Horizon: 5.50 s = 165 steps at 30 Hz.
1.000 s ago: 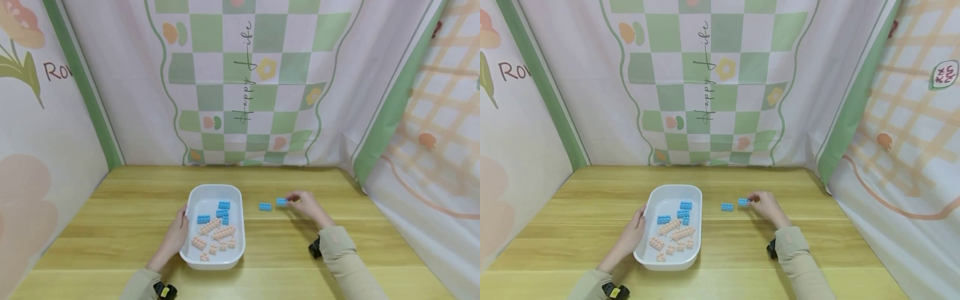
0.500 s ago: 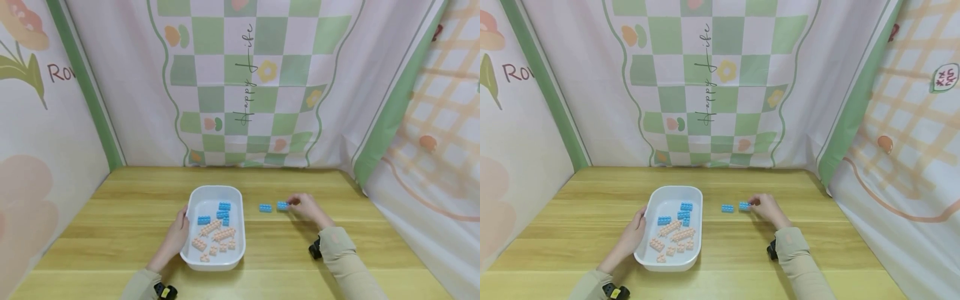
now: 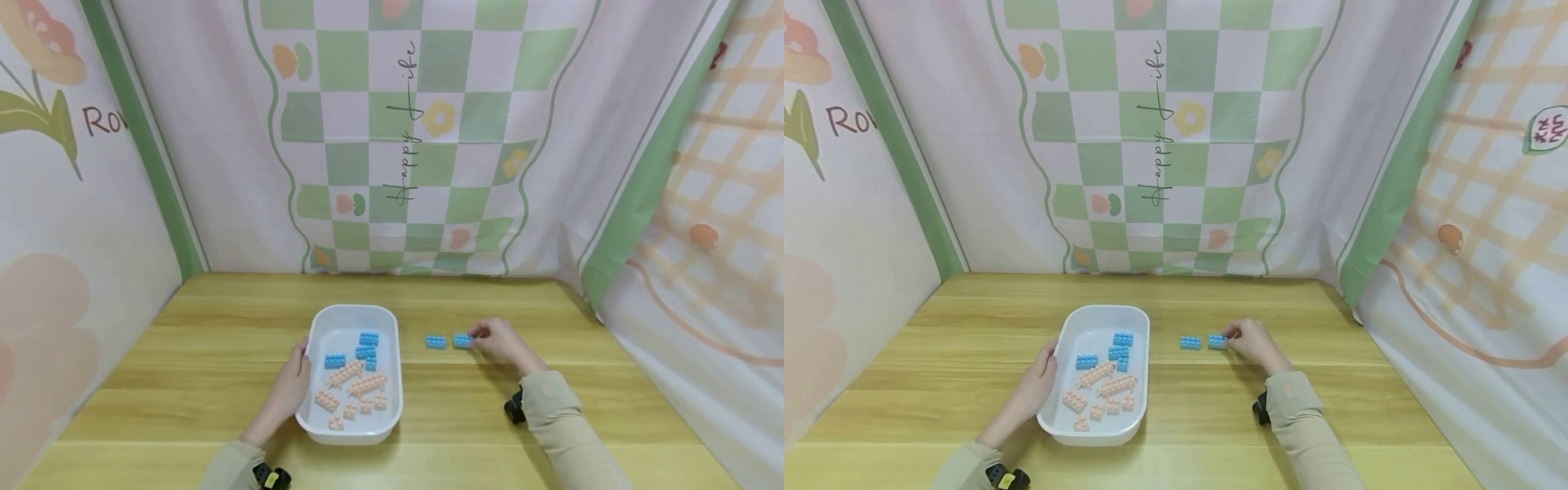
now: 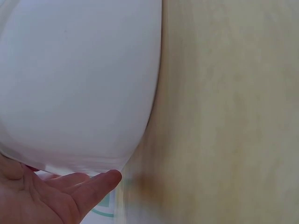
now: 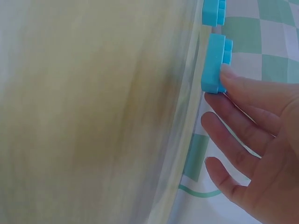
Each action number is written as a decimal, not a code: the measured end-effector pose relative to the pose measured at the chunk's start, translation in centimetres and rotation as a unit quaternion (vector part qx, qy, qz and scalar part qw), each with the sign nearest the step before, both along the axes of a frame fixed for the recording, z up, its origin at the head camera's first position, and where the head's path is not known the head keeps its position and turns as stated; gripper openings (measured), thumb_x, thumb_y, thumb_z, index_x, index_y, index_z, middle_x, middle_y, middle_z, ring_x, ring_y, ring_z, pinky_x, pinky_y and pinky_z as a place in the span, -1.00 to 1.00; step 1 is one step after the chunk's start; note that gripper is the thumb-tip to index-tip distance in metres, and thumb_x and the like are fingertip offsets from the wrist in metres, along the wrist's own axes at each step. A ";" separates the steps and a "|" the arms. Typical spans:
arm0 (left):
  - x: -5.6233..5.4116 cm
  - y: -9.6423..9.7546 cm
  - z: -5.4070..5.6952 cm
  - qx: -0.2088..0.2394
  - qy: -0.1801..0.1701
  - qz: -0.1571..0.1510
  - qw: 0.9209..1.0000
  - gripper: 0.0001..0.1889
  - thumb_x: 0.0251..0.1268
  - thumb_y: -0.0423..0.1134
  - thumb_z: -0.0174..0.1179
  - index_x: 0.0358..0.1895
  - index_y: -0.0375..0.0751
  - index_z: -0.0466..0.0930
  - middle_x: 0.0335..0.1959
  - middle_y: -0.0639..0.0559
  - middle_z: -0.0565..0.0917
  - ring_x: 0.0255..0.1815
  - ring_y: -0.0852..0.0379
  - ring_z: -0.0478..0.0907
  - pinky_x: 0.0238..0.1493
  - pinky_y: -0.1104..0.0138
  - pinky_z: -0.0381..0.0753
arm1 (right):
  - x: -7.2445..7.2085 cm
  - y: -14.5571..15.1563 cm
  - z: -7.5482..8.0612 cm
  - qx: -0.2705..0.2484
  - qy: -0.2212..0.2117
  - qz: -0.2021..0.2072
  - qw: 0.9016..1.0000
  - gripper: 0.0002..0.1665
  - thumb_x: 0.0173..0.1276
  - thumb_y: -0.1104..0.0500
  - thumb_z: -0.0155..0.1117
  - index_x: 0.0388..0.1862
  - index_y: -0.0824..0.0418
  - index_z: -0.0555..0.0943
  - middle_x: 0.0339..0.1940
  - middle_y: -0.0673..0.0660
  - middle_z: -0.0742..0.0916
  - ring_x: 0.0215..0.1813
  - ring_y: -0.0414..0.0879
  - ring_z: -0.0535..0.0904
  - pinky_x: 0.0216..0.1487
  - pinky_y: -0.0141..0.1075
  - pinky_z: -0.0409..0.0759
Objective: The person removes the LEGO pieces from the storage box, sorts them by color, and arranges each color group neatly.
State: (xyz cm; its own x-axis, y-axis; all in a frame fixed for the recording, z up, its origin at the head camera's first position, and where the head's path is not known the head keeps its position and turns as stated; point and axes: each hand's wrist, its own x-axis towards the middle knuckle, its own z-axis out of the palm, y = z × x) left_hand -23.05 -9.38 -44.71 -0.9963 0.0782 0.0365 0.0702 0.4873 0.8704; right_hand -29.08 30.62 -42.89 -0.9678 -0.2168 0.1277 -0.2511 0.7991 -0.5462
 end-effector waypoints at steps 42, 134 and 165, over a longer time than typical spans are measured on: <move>0.0 0.0 -0.2 0.009 0.002 -0.005 1.000 -0.49 0.52 -0.26 -0.38 0.44 -0.40 -0.07 0.38 -0.41 0.21 0.32 -0.30 0.28 0.28 -0.07 0.38 | -0.1 0.2 -0.2 -0.015 -0.075 0.001 0.997 -0.59 0.18 0.23 0.33 0.00 0.38 0.57 -0.19 0.20 0.69 -0.13 0.05 0.59 -0.11 -0.12 0.64; -0.4 0.2 -0.3 0.012 0.016 0.008 1.000 -0.50 0.50 -0.28 -0.32 0.42 -0.41 0.01 0.33 -0.42 0.28 0.24 -0.31 0.37 0.20 -0.06 0.48 | -1.5 -21.4 1.4 0.068 0.017 0.269 0.960 -0.71 0.27 0.12 0.28 -0.11 0.28 0.67 -0.20 0.12 0.74 -0.13 -0.06 0.64 -0.10 -0.35 0.63; -0.2 0.2 -0.1 0.015 0.016 0.009 1.000 -0.50 0.50 -0.29 -0.33 0.42 -0.43 0.01 0.31 -0.44 0.29 0.23 -0.31 0.38 0.19 -0.07 0.48 | -1.3 -21.9 0.7 0.090 0.004 0.238 0.967 -0.81 0.19 0.06 0.36 -0.28 0.13 0.72 -0.35 -0.03 0.75 -0.29 -0.24 0.61 -0.21 -0.44 0.59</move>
